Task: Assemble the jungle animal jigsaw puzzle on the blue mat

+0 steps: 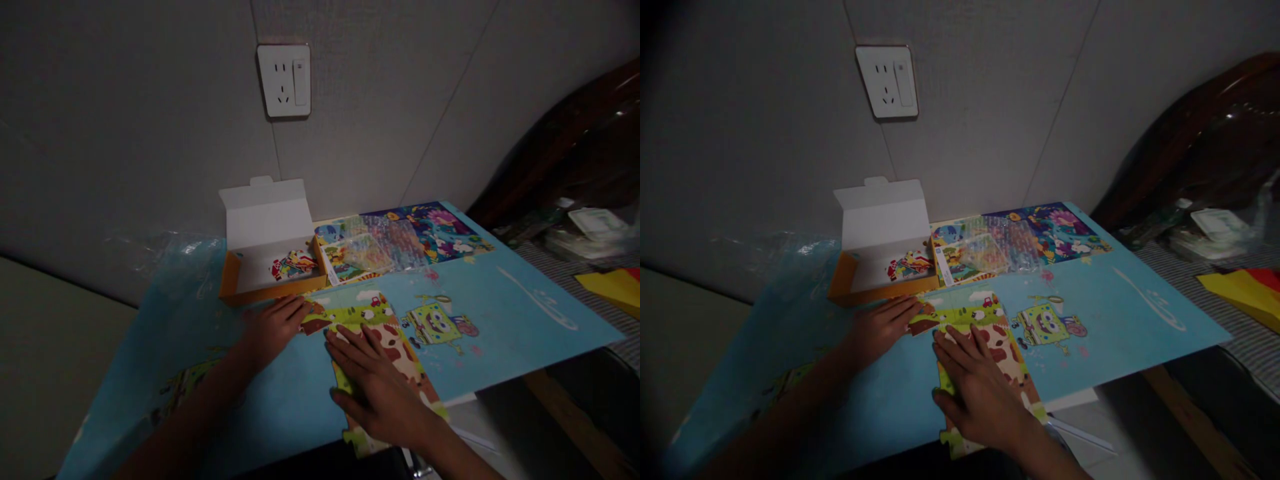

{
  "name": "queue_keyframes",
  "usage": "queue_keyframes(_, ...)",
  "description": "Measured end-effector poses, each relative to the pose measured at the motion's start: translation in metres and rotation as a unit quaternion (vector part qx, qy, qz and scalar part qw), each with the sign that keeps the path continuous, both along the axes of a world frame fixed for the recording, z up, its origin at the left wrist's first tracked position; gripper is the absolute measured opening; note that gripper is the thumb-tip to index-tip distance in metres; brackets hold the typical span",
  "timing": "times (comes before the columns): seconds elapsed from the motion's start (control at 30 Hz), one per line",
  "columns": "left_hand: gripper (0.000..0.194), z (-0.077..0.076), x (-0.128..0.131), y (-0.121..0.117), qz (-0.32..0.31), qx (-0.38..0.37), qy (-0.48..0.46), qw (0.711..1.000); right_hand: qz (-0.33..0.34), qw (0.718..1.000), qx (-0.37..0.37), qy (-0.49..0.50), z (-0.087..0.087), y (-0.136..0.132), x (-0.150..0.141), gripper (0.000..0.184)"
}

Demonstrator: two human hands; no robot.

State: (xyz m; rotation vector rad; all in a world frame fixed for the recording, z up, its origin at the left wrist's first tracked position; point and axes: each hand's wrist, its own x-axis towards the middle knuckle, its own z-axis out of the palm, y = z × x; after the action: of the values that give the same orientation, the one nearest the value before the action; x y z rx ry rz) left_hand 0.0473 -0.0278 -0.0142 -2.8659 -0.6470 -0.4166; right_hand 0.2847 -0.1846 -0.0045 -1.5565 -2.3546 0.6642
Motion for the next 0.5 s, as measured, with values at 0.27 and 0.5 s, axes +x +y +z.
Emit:
queue_keyframes(0.27, 0.034, 0.038, 0.03, 0.002, 0.059, -0.081, 0.127, 0.987, 0.004, 1.0, 0.012, -0.013, 0.002, 0.001, -0.001, 0.066)
queue_keyframes(0.5, 0.037, 0.037, 0.035, -0.001, 0.029, -0.034, 0.172, 0.984, -0.001, 1.0, 0.031, -0.004, -0.001, 0.001, -0.002, 0.064)
